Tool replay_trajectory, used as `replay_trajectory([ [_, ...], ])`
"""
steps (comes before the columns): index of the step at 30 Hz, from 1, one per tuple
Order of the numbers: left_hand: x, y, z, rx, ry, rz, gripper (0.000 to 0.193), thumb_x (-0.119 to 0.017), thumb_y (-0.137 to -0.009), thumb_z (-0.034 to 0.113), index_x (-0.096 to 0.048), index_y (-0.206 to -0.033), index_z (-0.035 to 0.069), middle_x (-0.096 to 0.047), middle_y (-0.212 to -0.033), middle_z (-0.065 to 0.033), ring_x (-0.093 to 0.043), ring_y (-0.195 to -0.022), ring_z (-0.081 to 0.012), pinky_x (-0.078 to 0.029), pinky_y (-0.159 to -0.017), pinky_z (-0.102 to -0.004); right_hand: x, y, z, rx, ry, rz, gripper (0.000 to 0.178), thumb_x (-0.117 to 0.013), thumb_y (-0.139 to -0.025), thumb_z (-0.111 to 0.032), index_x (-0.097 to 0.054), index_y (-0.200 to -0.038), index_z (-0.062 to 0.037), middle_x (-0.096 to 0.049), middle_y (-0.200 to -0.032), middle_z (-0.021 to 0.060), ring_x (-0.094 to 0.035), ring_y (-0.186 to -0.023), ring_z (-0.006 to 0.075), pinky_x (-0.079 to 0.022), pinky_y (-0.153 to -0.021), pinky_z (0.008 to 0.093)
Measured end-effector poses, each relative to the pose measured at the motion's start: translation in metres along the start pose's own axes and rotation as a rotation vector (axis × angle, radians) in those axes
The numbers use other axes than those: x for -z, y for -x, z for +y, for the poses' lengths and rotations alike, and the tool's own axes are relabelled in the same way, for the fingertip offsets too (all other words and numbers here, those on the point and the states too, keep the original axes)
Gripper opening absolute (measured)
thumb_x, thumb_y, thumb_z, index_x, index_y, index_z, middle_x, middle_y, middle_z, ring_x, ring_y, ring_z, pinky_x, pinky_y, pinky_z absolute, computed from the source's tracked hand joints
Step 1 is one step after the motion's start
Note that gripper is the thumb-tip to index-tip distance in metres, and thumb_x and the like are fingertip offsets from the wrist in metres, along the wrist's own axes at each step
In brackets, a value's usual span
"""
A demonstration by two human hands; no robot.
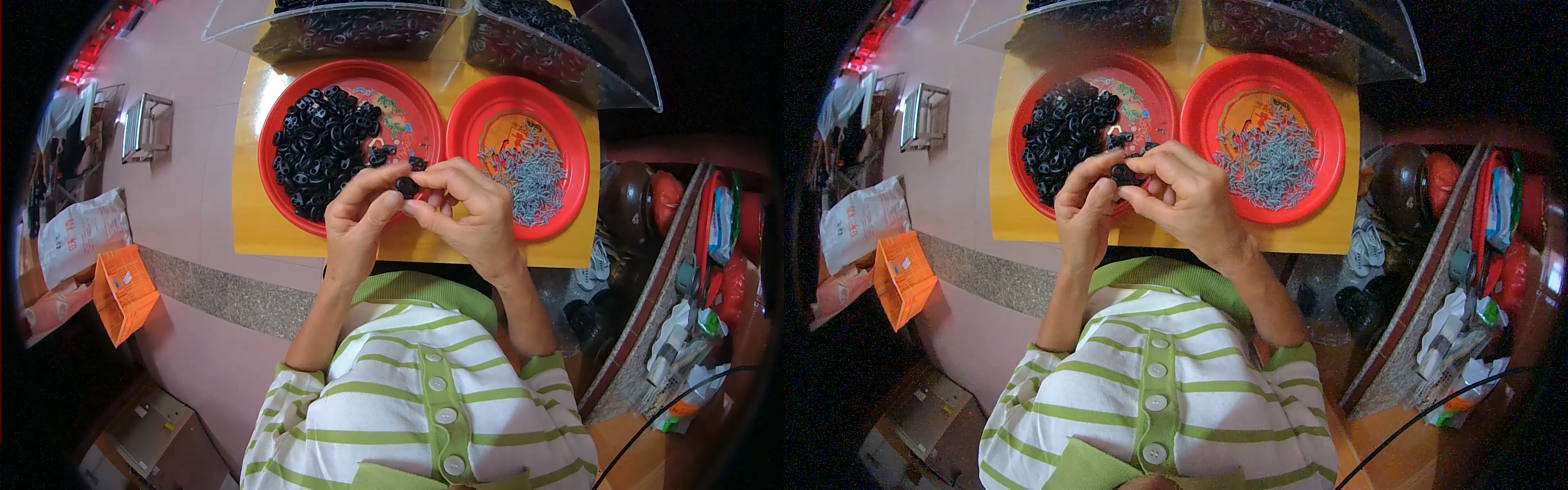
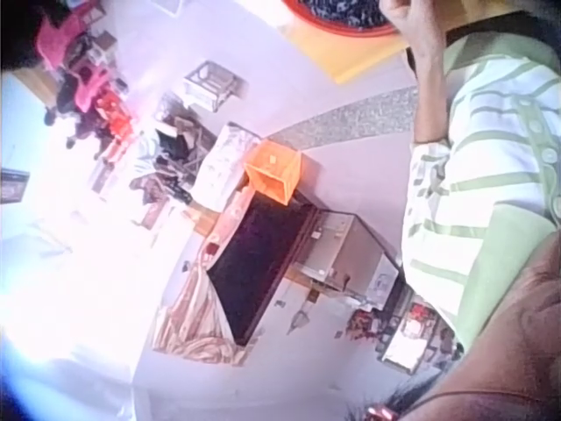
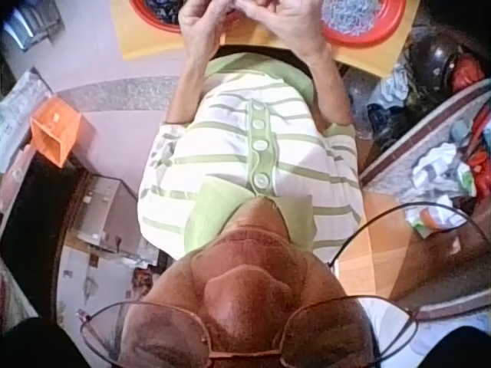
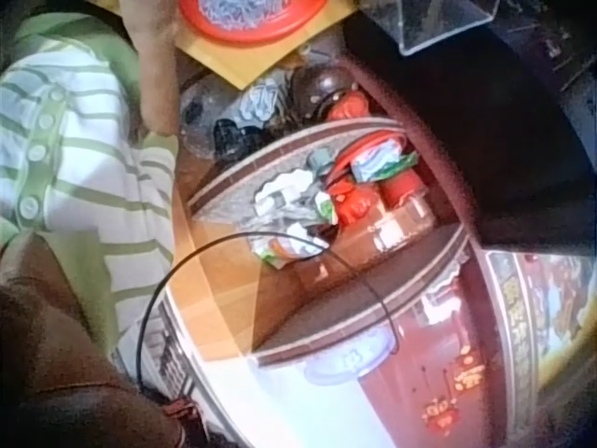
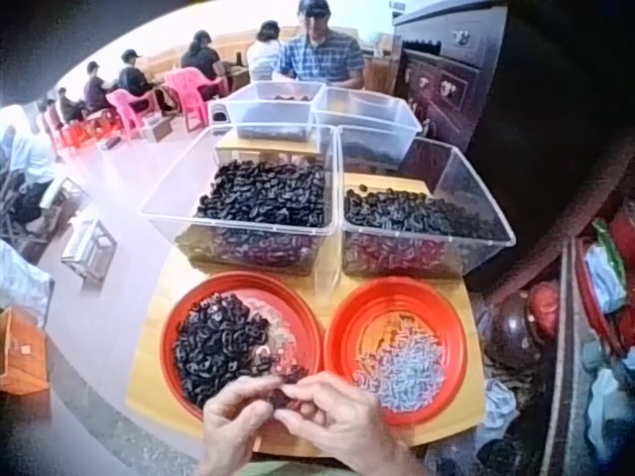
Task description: The person assembles plastic cord locks by picking up components from trays and fitting the pieces together by hand.
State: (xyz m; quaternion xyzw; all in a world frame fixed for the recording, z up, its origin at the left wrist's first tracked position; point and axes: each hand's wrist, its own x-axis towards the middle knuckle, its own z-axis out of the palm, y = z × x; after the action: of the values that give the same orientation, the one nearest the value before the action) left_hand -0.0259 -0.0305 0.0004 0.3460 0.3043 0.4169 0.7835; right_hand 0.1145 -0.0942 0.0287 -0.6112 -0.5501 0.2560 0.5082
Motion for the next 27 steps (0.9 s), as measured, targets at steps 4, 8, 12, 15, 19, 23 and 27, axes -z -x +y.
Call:
replay_trajectory([
  [4, 0.012, 0.001, -0.003, -0.161, -0.282, -0.315, 0.024, -0.06, -0.086, 0.001, -0.059, -0.11, -0.002, -0.057, -0.095, -0.0045, -0.055, -0.082, -0.008, -0.046, -0.073, -0.02, 0.007, 0.006, -0.002, 0.002, -0.036, -0.061, 0.022, -0.069, -0.077, -0.006, -0.058, -0.095, 0.0011, -0.056, -0.084, 0.0083, -0.059, -0.066, 0.0152, -0.047, -0.057, 0.0257],
  [8, 0.011, 0.009, -0.007, -0.184, -0.282, -0.346, 0.022, -0.06, -0.085, -0.001, -0.058, -0.107, -0.003, -0.058, -0.094, -0.0074, -0.057, -0.079, -0.0097, -0.047, -0.069, -0.0203, 0.003, 0.022, 0.004, -0.041, -0.053, -0.128, 0.022, -0.063, -0.082, -0.009, -0.053, -0.098, 0.0013, -0.054, -0.088, 0.0113, -0.057, -0.072, 0.0202, -0.047, -0.063, 0.03],
  [12, 0.017, 0.012, -0.016, -0.228, -0.319, -0.327, 0.021, -0.06, -0.084, -0.003, -0.059, -0.105, -0.003, -0.058, -0.089, -0.0069, -0.054, -0.073, -0.0089, -0.045, -0.065, -0.0188, -0.003, 0.03, 0.006, -0.056, -0.057, -0.133, 0.019, -0.06, -0.085, -0.008, -0.051, -0.099, 0.0002, -0.053, -0.088, 0.0107, -0.056, -0.072, 0.0216, -0.046, -0.064, 0.031],
  [15, 0.015, 0.01, -0.017, -0.257, -0.334, -0.316, 0.019, -0.061, -0.084, -0.003, -0.059, -0.103, -0.003, -0.058, -0.086, -0.0065, -0.053, -0.071, -0.0082, -0.043, -0.063, -0.0182, -0.007, 0.032, 0.008, -0.187, -0.152, -0.137, 0.019, -0.061, -0.085, -0.009, -0.051, -0.099, 0.0001, -0.053, -0.087, 0.0102, -0.055, -0.072, 0.0215, -0.045, -0.063, 0.0308],
  [19, 0.014, 0.007, -0.016, -0.258, -0.348, -0.279, 0.015, -0.061, -0.084, -0.004, -0.06, -0.099, -0.004, -0.058, -0.085, -0.0066, -0.053, -0.071, -0.0077, -0.043, -0.061, -0.0183, -0.009, 0.029, 0.006, -0.23, -0.167, -0.118, 0.018, -0.061, -0.085, -0.008, -0.052, -0.098, -0.0005, -0.053, -0.084, 0.0102, -0.056, -0.072, 0.0216, -0.045, -0.064, 0.0312],
  [23, 0.013, 0.005, -0.014, -0.2, -0.318, -0.269, 0.013, -0.06, -0.084, -0.004, -0.061, -0.097, -0.003, -0.059, -0.083, -0.0065, -0.053, -0.071, -0.0078, -0.043, -0.061, -0.0181, -0.008, 0.022, 0.009, -0.156, -0.137, -0.109, 0.016, -0.062, -0.084, -0.007, -0.054, -0.097, -0.0013, -0.053, -0.081, 0.0104, -0.057, -0.072, 0.0203, -0.045, -0.063, 0.0314],
  [27, 0.014, 0.0, -0.012, -0.251, -0.419, -0.268, 0.02, -0.061, -0.083, -0.004, -0.061, -0.103, -0.003, -0.06, -0.083, -0.0058, -0.054, -0.072, -0.0087, -0.043, -0.063, -0.0195, -0.004, 0.019, 0.006, -0.248, -0.149, -0.123, 0.015, -0.063, -0.084, -0.006, -0.055, -0.095, -0.0009, -0.056, -0.08, 0.0087, -0.058, -0.07, 0.015, -0.047, -0.061, 0.0288],
])
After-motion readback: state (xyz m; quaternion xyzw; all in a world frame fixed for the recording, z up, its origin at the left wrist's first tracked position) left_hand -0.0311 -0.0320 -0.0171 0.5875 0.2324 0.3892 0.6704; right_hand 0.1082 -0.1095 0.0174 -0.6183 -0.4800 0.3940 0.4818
